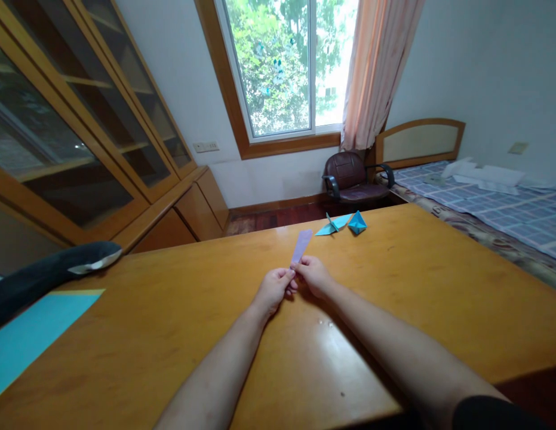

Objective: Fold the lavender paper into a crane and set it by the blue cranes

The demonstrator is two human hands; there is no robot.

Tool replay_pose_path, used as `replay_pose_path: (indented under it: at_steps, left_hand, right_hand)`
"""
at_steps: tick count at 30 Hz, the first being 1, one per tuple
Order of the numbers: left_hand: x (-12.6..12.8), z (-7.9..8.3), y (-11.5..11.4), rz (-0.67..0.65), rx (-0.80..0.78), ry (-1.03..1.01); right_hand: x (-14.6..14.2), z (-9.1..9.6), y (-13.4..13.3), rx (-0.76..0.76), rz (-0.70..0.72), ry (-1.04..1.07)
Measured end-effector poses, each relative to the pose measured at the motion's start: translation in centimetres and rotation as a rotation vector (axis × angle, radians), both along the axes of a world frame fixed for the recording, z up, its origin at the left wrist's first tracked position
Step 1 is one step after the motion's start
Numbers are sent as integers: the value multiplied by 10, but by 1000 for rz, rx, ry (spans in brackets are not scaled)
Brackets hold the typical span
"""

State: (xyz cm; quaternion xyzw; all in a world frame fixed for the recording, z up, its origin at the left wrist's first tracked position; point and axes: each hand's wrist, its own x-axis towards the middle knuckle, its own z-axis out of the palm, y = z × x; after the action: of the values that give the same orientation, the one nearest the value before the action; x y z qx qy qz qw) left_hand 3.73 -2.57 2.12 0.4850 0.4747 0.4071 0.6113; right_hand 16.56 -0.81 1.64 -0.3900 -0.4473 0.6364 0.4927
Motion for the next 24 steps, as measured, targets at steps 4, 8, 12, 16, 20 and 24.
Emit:
replay_pose_path:
  at_steps: [4,8,12,16,20,24]
  left_hand:
    - [3,0,0,-9,-28,5]
    - [3,0,0,-24,-62,-14]
    - [1,0,0,-21,-102,-40]
    - [1,1,-2,-2,-85,-22]
    - [0,0,-2,-76,-59,48]
    - [0,1,1,36,153,149]
  right_hand:
    - [8,-1,7,-9,-135,33]
    - [14,-1,14,5,-217,60]
    - [16,-1,17,17,-260,102]
    - [18,-1,19,24,-269,118]
    - [21,0,18,36,-244,116]
    - [20,5,13,58,-213,25]
